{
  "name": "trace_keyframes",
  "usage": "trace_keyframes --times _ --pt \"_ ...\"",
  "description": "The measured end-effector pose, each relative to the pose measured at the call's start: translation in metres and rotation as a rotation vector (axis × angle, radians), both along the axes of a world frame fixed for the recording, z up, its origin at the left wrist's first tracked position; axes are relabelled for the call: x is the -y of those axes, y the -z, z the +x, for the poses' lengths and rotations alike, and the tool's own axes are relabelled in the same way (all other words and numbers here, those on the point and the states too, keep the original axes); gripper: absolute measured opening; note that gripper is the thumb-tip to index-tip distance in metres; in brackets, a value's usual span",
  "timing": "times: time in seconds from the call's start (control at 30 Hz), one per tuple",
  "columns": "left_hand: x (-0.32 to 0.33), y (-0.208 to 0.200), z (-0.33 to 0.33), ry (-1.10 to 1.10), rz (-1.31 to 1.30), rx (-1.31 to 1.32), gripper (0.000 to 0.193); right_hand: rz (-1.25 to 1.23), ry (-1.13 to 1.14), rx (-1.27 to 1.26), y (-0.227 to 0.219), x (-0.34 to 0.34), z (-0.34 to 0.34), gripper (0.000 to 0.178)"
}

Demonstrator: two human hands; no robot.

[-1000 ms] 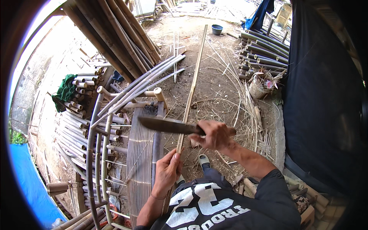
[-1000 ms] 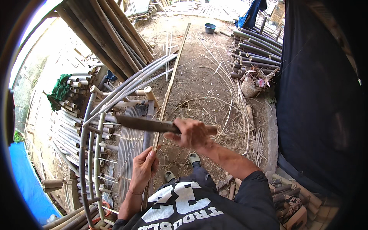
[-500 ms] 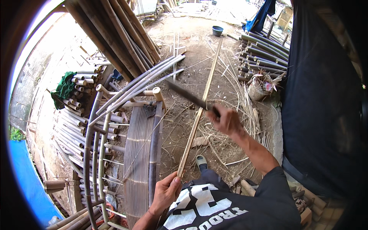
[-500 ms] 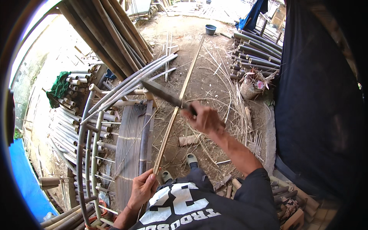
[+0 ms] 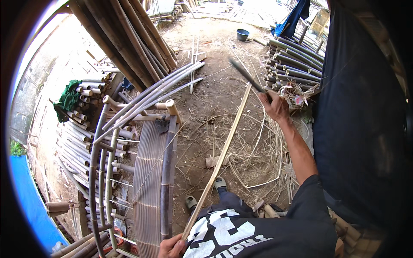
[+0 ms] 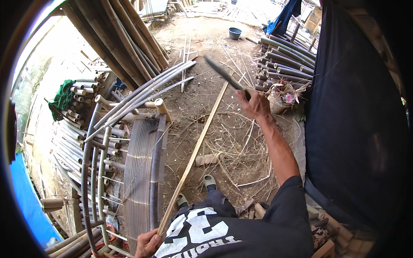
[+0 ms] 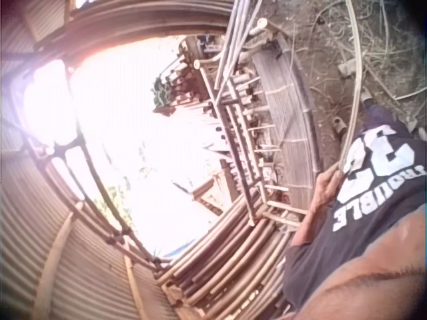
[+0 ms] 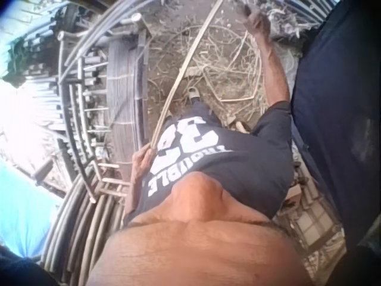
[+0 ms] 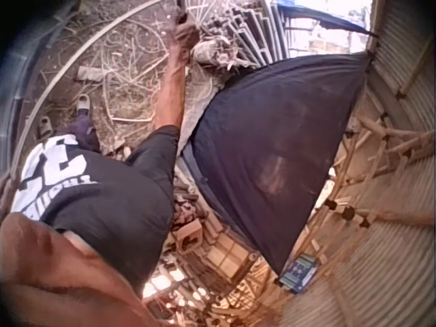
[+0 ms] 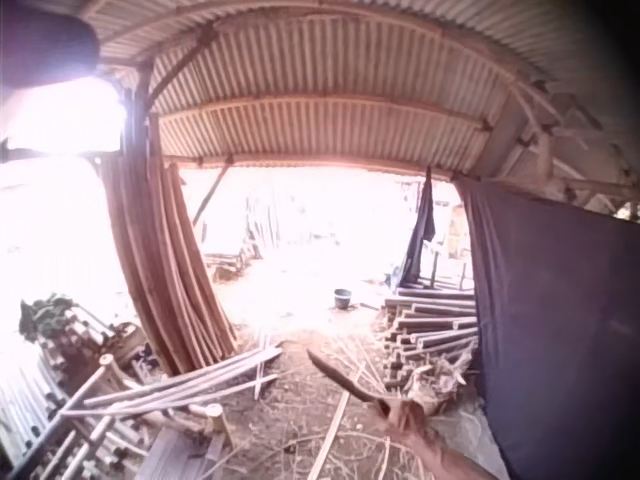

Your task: The person uses a machete to split a long bamboo pole into thin strips. They repeatedly strike the pole against a wooden block to drive the blade through the material, then place the finished strips onto a woven bamboo mat.

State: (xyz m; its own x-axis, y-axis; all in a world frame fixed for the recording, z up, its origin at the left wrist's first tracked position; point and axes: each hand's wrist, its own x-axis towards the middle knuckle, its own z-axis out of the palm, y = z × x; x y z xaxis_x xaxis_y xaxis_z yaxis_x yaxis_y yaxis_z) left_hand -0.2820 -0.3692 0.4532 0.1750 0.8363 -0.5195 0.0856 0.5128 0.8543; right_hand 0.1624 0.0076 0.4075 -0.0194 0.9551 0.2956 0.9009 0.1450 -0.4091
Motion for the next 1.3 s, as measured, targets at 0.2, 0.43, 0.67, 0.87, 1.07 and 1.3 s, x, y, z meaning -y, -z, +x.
trace_keyframes --times 0.2,0.43,0.67,0.87,1.07,1.3 --pt "0.045 0.037 -0.008 -0.104 -0.146 0.015 0.031 -0.058 0.534 -0.284 0.044 -0.094 0.146 0.090" --pt "-0.077 0.132 0.025 -0.205 0.577 -0.780 0.030 -0.588 0.233 -0.764 0.096 -0.047 0.048 0.060" --pt "-0.279 0.114 0.046 -0.306 0.719 -0.878 0.026 -1.103 -0.060 -1.387 0.137 0.096 -0.133 0.036" --pt "-0.289 0.078 0.092 -0.606 0.629 -0.111 0.024 -0.767 0.022 -1.790 0.088 0.086 -0.219 0.032" --pt "-0.225 0.080 0.098 -0.534 0.310 0.075 0.042 -0.506 0.056 -1.760 0.062 0.038 -0.232 0.021" --pt "-0.147 0.019 -0.014 0.135 0.702 -0.913 0.056 -0.323 -0.124 -1.385 0.038 0.007 -0.215 0.020"
